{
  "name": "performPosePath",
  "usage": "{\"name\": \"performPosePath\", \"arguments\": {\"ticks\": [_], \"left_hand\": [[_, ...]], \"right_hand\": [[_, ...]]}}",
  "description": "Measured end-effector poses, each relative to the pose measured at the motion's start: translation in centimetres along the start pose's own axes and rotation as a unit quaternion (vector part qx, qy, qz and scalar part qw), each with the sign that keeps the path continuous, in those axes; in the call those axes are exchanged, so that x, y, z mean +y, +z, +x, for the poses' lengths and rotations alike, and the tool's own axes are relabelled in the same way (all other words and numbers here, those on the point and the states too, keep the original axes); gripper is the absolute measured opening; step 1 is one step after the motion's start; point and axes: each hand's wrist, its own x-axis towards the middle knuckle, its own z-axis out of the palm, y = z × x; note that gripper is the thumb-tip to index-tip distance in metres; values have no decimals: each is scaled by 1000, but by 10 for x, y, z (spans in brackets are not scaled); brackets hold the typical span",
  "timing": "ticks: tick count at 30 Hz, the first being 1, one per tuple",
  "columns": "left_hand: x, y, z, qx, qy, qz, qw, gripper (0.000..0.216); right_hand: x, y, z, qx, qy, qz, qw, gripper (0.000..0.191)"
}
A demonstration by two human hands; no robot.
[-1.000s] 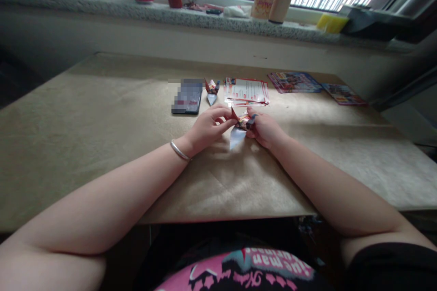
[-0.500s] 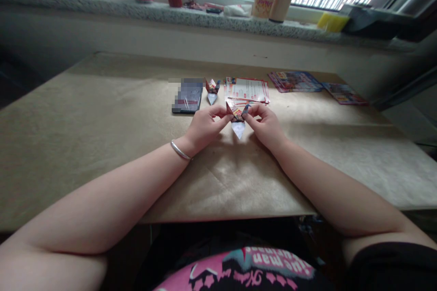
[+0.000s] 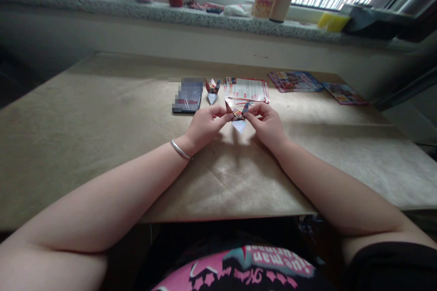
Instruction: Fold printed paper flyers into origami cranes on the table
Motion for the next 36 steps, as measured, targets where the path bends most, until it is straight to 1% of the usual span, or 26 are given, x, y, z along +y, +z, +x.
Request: {"name": "performPosePath", "arguments": {"ticks": [3,5,7,8,10,12,14,15,16,18,19,20,21,23,25,30,33,36], "left_hand": [[-1,1,0,-16,6,-19,1000,33],[-1,1,0,-18,35,-7,999,28],[-1,2,1,-20,76,20,997,22],[-1,2,1,-23,94,32,995,20],[-1,2,1,-37,122,41,991,18],[-1,2,1,-50,128,33,990,18],[-3,3,1,-63,107,5,992,21],[-4,3,1,-69,86,-22,994,24],[-5,4,0,-75,59,-55,994,29],[-6,5,0,-90,2,-109,990,45],[-6,5,0,-95,-22,-114,989,52],[-6,5,0,-99,-39,-101,989,56],[-5,5,1,-102,-47,-75,991,55],[-4,5,1,-101,-50,-18,993,44],[-3,3,1,-93,-55,-2,994,41],[0,0,0,-77,-97,-77,989,47],[0,0,0,-81,-100,-131,983,47],[-1,2,1,-90,-72,-204,972,44]], "right_hand": [[2,-1,1,-24,44,31,998,30],[5,-2,4,-17,78,64,995,34],[7,-2,6,-4,97,88,991,35],[8,-1,6,-10,105,94,990,36],[8,-1,7,-40,113,103,988,37],[6,-2,6,-87,111,112,984,37],[3,-3,6,-125,114,131,977,39],[2,-3,5,-132,120,141,974,43],[1,-3,5,-126,128,148,973,47],[0,-3,5,-77,138,150,976,52],[-1,-3,5,-48,142,145,978,51],[-1,-2,4,-27,146,139,979,47],[-2,-2,4,-17,151,133,979,42],[-3,0,2,-21,160,126,979,33],[-5,1,0,-33,171,127,977,30],[-9,1,-1,-50,230,179,955,27],[-10,0,2,-69,289,235,926,18],[-13,1,3,-75,339,292,891,7]]}}
